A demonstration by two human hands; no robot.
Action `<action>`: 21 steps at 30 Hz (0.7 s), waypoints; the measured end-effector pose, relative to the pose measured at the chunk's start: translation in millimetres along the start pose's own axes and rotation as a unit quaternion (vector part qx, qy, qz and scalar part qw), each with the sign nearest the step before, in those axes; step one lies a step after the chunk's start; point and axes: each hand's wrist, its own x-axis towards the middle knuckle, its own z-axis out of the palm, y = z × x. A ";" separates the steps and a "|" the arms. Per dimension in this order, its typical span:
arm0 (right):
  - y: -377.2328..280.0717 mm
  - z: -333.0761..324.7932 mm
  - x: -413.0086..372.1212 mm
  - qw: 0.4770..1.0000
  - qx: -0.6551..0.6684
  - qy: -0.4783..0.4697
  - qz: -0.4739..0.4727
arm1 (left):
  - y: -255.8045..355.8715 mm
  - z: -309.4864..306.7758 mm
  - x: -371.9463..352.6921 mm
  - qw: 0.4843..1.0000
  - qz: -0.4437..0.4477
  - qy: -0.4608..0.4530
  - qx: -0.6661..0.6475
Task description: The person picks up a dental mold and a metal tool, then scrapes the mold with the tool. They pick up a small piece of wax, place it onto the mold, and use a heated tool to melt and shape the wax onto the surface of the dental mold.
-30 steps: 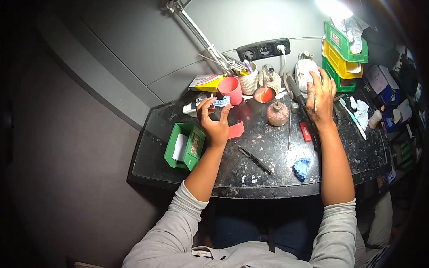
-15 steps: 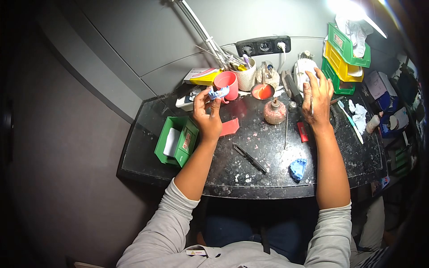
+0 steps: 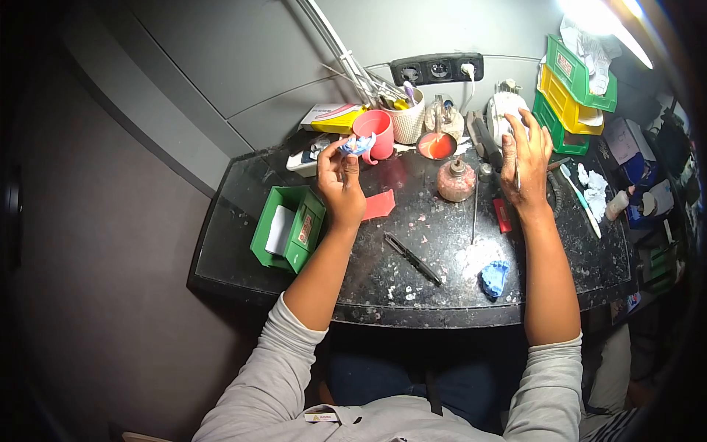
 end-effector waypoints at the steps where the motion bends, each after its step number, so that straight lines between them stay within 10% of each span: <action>1: -0.3 -0.3 -0.4 1.000 0.001 0.000 -0.001 | 1.7 -1.9 -0.5 1.000 -0.018 -0.014 -0.004; 21: 2.4 -1.6 0.7 1.000 -0.002 0.000 0.000 | 2.0 -2.4 2.0 0.998 -0.024 -0.009 -0.052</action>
